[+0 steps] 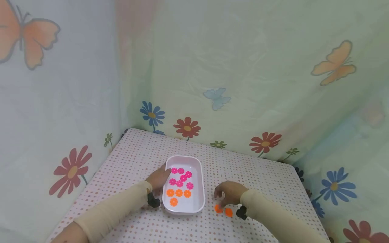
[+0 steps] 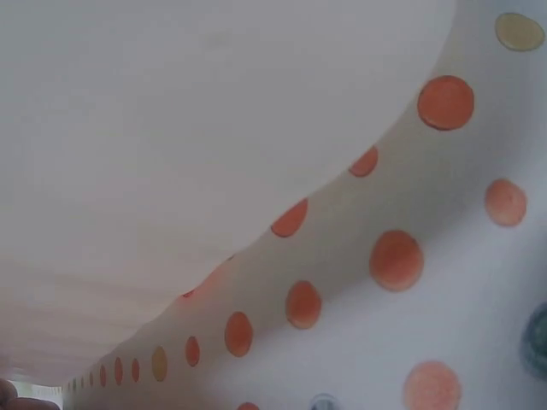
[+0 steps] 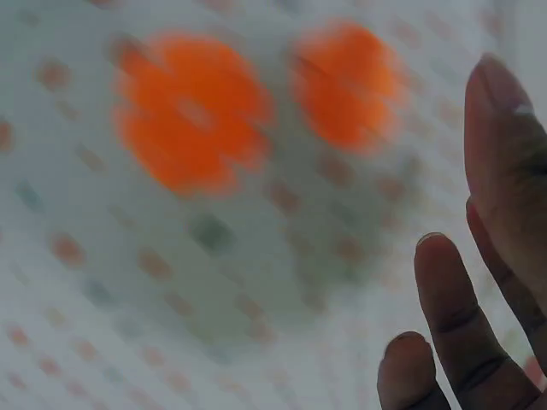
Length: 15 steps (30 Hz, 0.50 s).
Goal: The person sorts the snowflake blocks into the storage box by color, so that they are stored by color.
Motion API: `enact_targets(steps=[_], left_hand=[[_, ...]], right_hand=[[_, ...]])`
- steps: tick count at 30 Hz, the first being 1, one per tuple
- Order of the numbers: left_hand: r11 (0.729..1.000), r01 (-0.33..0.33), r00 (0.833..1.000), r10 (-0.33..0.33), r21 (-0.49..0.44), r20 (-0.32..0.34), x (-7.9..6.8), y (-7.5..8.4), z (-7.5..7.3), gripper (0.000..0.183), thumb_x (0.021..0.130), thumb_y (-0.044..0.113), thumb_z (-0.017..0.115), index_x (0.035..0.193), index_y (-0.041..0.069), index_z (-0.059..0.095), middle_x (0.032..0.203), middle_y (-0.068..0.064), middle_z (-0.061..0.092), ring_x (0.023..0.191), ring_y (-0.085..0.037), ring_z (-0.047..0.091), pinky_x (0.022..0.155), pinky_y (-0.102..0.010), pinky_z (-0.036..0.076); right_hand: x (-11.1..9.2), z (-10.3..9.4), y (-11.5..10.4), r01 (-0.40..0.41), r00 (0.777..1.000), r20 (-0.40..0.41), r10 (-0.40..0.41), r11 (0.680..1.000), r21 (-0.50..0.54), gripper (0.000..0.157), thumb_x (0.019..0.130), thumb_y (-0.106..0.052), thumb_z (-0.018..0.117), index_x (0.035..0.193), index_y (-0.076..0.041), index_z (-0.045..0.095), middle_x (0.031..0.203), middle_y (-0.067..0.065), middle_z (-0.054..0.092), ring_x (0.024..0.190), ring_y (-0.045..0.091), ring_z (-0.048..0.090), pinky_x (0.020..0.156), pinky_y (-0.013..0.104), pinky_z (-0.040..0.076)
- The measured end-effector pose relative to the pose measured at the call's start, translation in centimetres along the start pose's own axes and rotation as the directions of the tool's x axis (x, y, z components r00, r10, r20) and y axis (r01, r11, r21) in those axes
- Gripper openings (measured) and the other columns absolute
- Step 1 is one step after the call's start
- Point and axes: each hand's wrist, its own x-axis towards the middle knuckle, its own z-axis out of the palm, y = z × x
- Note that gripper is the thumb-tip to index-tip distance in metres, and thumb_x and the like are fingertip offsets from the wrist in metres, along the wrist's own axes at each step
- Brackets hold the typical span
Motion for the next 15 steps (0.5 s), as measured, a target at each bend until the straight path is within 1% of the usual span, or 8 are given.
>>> enact_targets(steps=[2, 3, 6, 10, 12, 13, 15], left_hand=[[1.000, 0.008, 1.000, -0.008, 0.000, 0.001, 0.0, -0.1, -0.1, 0.068, 0.108, 0.054, 0.039, 0.168, 0.031, 0.018, 0.096, -0.009, 0.068, 0.050, -0.023, 0.053, 0.044, -0.033, 0.049], [1.000, 0.012, 1.000, -0.012, 0.002, 0.002, 0.0, -0.2, -0.1, 0.068, 0.108, 0.055, 0.039, 0.168, 0.032, 0.017, 0.095, -0.009, 0.069, 0.049, -0.022, 0.053, 0.043, -0.033, 0.049], [1.000, 0.014, 1.000, -0.014, 0.004, 0.004, 0.1, -0.5, -0.1, 0.069, 0.108, 0.055, 0.038, 0.168, 0.032, 0.017, 0.092, -0.008, 0.068, 0.050, -0.022, 0.052, 0.043, -0.032, 0.048], [1.000, 0.001, 1.000, -0.001, 0.007, 0.002, 0.1, -0.5, -0.1, 0.069, 0.108, 0.056, 0.037, 0.169, 0.031, 0.016, 0.092, -0.009, 0.068, 0.051, -0.022, 0.053, 0.044, -0.032, 0.048], [1.000, -0.002, 1.000, 0.002, 0.002, 0.003, 0.1, -0.4, -0.1, 0.069, 0.108, 0.056, 0.037, 0.168, 0.032, 0.016, 0.094, -0.008, 0.068, 0.052, -0.023, 0.053, 0.044, -0.032, 0.048], [1.000, -0.004, 1.000, 0.004, 0.000, 0.003, 0.1, -0.3, -0.1, 0.068, 0.108, 0.056, 0.038, 0.168, 0.032, 0.016, 0.095, -0.008, 0.069, 0.052, -0.023, 0.053, 0.044, -0.032, 0.048], [1.000, -0.005, 1.000, 0.005, -0.003, 0.003, 0.1, -0.1, 0.0, 0.068, 0.108, 0.056, 0.038, 0.168, 0.033, 0.017, 0.096, -0.008, 0.068, 0.052, -0.023, 0.053, 0.044, -0.032, 0.048]], right_hand=[[-0.3, 1.7, 0.4, 0.027, 0.999, 0.017, -0.027, 1.000, 0.010, 0.030, 0.069, -0.024, 0.096, 0.091, -0.030, 0.077, 0.087, -0.015, 0.068, 0.080, 0.006, 0.060, 0.082, 0.038, 0.056], [-0.3, 2.4, 0.5, 0.040, 0.999, 0.016, -0.040, 0.999, 0.009, 0.030, 0.069, -0.022, 0.096, 0.092, -0.031, 0.078, 0.087, -0.016, 0.069, 0.080, 0.005, 0.060, 0.083, 0.038, 0.057], [-0.3, 3.7, 0.5, 0.040, 0.999, -0.016, -0.040, 0.999, 0.002, 0.031, 0.070, -0.016, 0.093, 0.090, -0.032, 0.077, 0.085, -0.017, 0.067, 0.079, 0.004, 0.059, 0.083, 0.037, 0.058], [0.0, 4.0, 0.7, 0.021, 0.998, -0.055, -0.022, 0.999, -0.033, 0.030, 0.070, -0.014, 0.093, 0.081, -0.033, 0.072, 0.084, -0.017, 0.060, 0.076, 0.005, 0.054, 0.077, 0.033, 0.055], [0.1, 3.7, 1.0, 0.010, 0.998, -0.058, -0.011, 1.000, -0.010, 0.030, 0.070, -0.014, 0.093, 0.077, -0.031, 0.069, 0.083, -0.016, 0.060, 0.074, 0.006, 0.054, 0.074, 0.032, 0.053], [0.0, 3.4, 1.1, 0.006, 0.998, -0.058, -0.006, 1.000, 0.007, 0.029, 0.071, -0.015, 0.093, 0.076, -0.030, 0.069, 0.082, -0.016, 0.061, 0.074, 0.007, 0.055, 0.074, 0.032, 0.053], [0.0, 2.4, 1.3, 0.009, 0.997, -0.083, -0.005, 0.999, 0.036, 0.028, 0.074, -0.014, 0.092, 0.074, -0.028, 0.068, 0.079, -0.015, 0.063, 0.073, 0.007, 0.055, 0.072, 0.032, 0.052]])
